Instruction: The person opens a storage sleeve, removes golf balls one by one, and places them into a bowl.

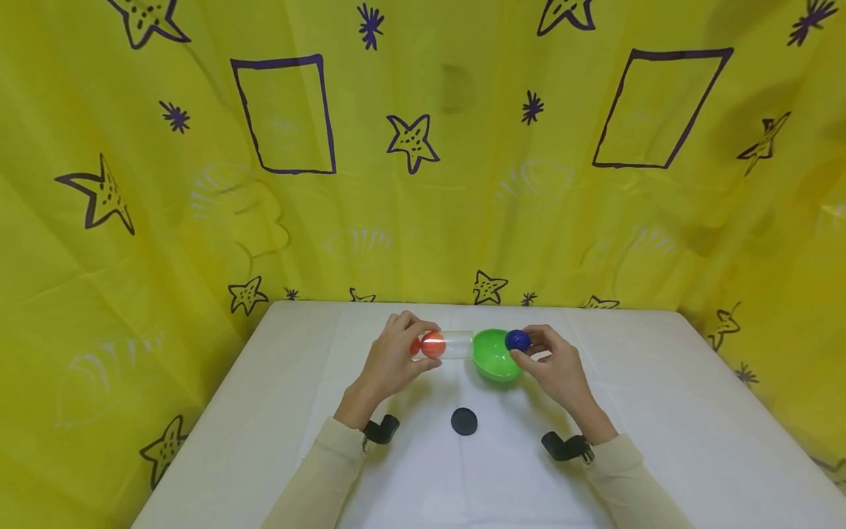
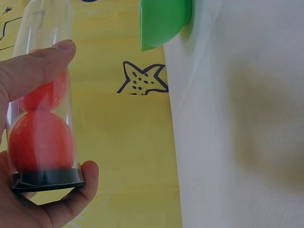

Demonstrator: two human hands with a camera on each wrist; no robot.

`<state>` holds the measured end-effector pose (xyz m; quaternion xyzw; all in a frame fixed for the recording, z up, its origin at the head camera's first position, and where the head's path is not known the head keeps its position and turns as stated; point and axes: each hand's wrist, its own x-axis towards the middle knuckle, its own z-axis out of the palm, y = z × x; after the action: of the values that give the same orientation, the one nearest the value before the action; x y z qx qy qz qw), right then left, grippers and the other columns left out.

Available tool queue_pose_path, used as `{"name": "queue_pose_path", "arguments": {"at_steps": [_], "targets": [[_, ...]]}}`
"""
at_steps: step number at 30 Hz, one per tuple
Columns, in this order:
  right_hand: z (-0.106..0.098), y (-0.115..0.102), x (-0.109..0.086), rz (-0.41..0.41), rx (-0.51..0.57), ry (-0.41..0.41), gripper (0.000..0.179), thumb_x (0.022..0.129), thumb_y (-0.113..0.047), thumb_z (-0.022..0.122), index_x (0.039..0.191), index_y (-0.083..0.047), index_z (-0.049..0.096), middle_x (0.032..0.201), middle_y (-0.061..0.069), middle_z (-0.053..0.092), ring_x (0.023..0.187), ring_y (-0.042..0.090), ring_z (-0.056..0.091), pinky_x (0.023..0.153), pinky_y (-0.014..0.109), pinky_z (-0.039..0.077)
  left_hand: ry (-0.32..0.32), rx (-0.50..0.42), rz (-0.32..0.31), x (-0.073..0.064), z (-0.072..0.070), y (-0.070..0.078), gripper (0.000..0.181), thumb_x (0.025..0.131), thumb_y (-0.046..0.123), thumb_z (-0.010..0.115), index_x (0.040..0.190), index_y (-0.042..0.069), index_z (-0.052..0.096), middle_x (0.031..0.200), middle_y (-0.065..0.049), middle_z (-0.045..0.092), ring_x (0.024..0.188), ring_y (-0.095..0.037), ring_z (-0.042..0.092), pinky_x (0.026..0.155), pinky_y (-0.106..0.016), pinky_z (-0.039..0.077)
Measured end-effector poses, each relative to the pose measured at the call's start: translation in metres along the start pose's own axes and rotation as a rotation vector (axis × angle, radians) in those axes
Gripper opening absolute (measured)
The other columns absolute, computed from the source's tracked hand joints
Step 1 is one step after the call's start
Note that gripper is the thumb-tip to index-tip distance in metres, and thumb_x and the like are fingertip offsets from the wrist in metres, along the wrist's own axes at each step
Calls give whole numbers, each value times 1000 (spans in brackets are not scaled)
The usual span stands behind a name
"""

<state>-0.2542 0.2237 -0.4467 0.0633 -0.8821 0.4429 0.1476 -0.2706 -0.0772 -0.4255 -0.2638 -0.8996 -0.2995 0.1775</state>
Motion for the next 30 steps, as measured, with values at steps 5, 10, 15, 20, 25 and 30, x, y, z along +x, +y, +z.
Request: {"name": "queue_pose_path", "arguments": {"at_steps": [5, 10, 15, 20, 25, 30], "targets": [[3, 1, 6, 10, -24, 6, 46, 93, -28, 76, 130, -5, 60, 116, 15, 71, 105, 27, 64, 79, 20, 50, 0, -9, -10, -2, 0, 0, 47, 78, 25, 91, 120, 18, 71, 110, -2, 60, 102, -19, 50, 76, -29, 48], [7, 3, 15, -2, -15, -4, 46, 94, -28, 75, 130, -4, 60, 117, 16, 69, 108, 30, 62, 79, 19, 50, 11, -10, -6, -3, 0, -2, 47, 78, 25, 91, 120, 18, 71, 109, -2, 60, 102, -18, 50, 76, -28, 48], [11, 6, 23, -21, 0, 1, 46, 93, -22, 76, 130, -2, 59, 121, 18, 67, 112, 33, 62, 85, 26, 53, 19, -16, 5, -2, -1, -3, 47, 78, 25, 91, 120, 18, 71, 109, -2, 60, 103, -19, 50, 77, -29, 48], [15, 10, 30, -28, -7, -7, 47, 93, -20, 76, 131, 1, 58, 132, 23, 60, 122, 40, 56, 99, 51, 52, 26, -17, 4, -1, -3, -2, 46, 78, 25, 91, 119, 19, 71, 109, -1, 60, 103, -19, 50, 76, -29, 48], [18, 14, 32, 6, -7, -28, 45, 93, -19, 75, 130, 2, 59, 137, 24, 55, 129, 43, 51, 104, 56, 48, 29, -16, 9, 0, -5, -1, 46, 77, 24, 91, 119, 19, 71, 108, -2, 60, 102, -19, 51, 76, -29, 48], [20, 16, 32, 24, -15, -48, 44, 94, -21, 75, 129, 2, 60, 138, 24, 54, 130, 42, 48, 106, 55, 47, 22, -18, 7, 0, -5, 0, 46, 77, 24, 91, 119, 18, 71, 110, -3, 61, 103, -19, 51, 77, -30, 49]]}}
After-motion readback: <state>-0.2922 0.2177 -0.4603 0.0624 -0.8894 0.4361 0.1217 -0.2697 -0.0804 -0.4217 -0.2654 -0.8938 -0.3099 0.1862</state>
